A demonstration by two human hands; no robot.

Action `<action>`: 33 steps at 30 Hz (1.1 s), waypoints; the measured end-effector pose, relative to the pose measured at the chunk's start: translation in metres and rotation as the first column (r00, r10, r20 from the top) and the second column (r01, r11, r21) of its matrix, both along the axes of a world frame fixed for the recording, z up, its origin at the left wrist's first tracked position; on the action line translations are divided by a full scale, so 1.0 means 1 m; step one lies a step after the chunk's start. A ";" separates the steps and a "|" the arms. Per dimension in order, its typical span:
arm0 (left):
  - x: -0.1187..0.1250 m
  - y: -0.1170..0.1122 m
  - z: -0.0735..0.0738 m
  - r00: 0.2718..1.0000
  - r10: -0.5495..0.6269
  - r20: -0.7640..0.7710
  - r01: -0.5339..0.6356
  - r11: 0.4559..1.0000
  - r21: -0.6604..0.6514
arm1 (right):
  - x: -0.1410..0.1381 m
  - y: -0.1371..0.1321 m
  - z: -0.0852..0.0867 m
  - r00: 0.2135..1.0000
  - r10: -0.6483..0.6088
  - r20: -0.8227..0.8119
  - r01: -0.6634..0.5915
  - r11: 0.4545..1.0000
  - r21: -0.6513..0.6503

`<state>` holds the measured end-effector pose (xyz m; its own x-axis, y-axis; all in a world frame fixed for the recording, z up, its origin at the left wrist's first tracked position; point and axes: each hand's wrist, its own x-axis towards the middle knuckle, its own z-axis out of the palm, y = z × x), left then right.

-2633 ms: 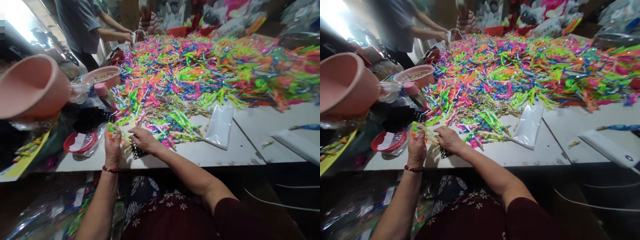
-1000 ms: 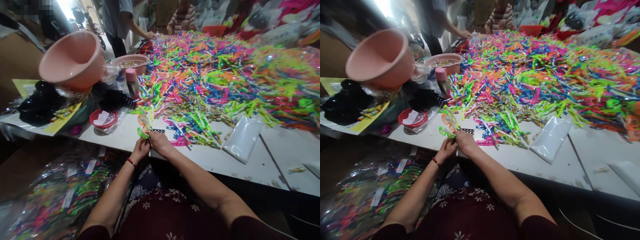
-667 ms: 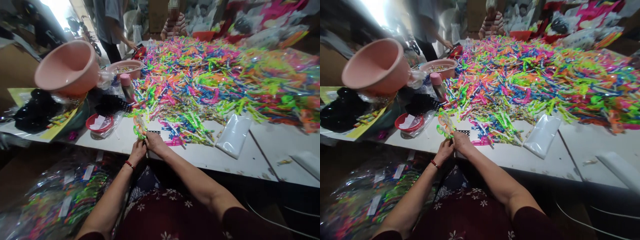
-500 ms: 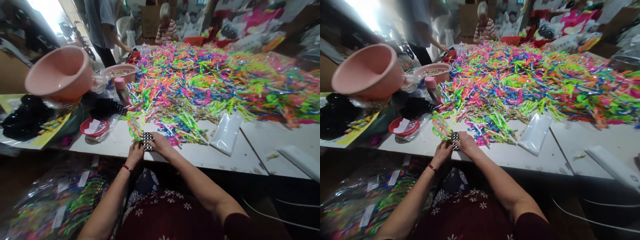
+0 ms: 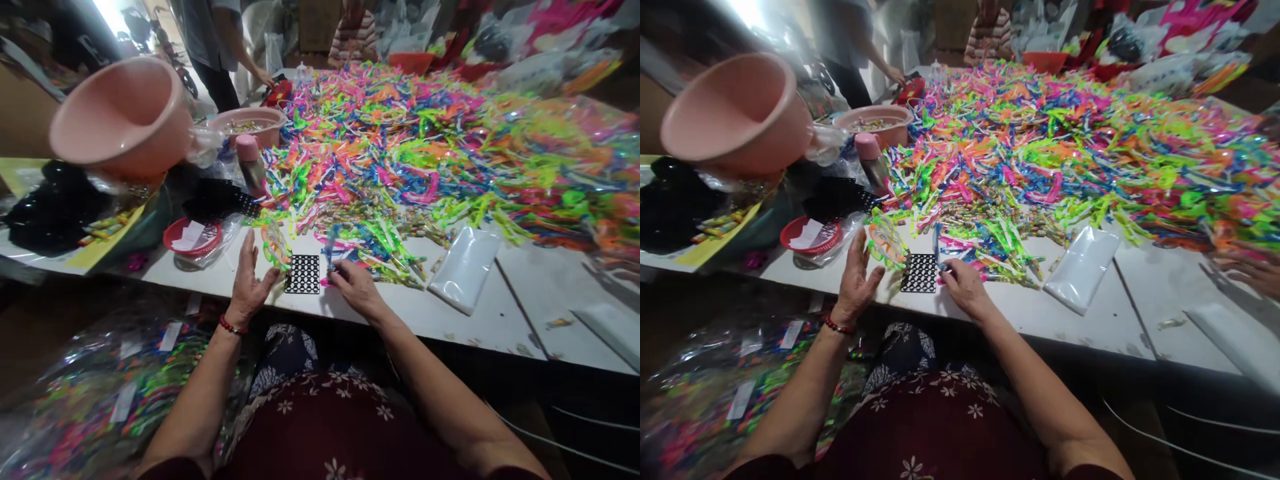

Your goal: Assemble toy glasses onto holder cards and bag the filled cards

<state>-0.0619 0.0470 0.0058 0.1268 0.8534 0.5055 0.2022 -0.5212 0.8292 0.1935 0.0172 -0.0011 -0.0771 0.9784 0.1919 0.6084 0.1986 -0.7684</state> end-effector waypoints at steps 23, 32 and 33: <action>0.013 0.019 0.029 0.956 -0.069 -0.286 0.143 0.959 0.247 | -0.081 0.019 0.006 0.846 0.243 0.475 -0.224 0.970 -0.098; 0.014 0.020 0.030 0.952 -0.072 -0.297 0.155 0.951 0.266 | -0.074 0.031 0.010 0.782 0.255 0.569 -0.218 0.967 -0.135; 0.015 0.020 0.029 0.950 -0.070 -0.303 0.154 0.952 0.264 | -0.074 0.032 0.011 0.774 0.268 0.574 -0.230 0.963 -0.141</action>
<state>-0.0471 0.0674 0.0351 0.3889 0.6531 0.6498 0.3357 -0.7573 0.5602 0.1190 0.0495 0.0103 -0.3976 0.9172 -0.0271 0.8787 0.3721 -0.2990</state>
